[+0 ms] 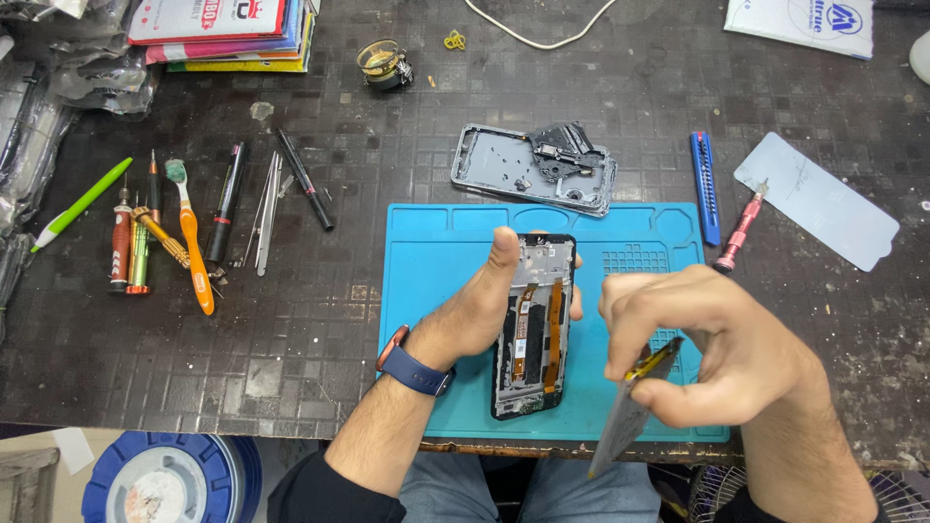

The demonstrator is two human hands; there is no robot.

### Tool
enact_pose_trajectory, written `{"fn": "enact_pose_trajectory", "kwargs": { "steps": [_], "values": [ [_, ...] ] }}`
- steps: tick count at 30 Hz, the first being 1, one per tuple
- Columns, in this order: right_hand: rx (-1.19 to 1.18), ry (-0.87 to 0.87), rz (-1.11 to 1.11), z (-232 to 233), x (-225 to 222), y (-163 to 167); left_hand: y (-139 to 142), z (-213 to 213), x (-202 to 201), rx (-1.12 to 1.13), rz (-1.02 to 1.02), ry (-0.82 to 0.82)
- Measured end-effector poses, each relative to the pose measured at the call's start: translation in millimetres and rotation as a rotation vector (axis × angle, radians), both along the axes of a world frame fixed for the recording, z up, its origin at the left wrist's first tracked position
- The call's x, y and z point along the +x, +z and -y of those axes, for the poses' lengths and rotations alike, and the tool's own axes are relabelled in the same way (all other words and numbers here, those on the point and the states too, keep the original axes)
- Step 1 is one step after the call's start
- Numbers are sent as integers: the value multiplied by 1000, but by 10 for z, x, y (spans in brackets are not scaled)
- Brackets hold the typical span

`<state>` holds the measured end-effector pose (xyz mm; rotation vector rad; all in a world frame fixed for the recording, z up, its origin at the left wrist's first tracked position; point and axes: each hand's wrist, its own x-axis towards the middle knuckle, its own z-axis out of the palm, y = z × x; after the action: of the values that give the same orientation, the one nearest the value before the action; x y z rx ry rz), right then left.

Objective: The person disassembles a smartphone on a blue anti-static mat, using a screwdriver, spudger, and tweezers to remove screws, pry open the casing, and extract the battery and internal components. The person then places the removed parts on the workbench.

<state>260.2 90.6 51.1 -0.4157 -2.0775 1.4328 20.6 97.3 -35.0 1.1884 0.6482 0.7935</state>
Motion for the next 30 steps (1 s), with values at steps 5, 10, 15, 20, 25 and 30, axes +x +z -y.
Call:
{"fn": "enact_pose_trajectory", "kwargs": {
  "steps": [5,10,15,20,25,30],
  "values": [
    [27,-123,-100,-43,189,-108,27,2,-9,3,-6,-34],
    [-58,-408,-90,-138,229,-223,-2,4,-6,32,-54,-31],
    [-241,-642,-196,-250,220,-299,-31,44,1,118,-145,-46],
    [-450,-768,-342,-334,238,-310,85,116,35,403,-294,150],
    [-479,-842,-300,-379,199,-310,251,152,123,607,-441,313],
    [-426,-848,-209,-379,134,-321,324,155,181,623,-611,303]
  ]
}}
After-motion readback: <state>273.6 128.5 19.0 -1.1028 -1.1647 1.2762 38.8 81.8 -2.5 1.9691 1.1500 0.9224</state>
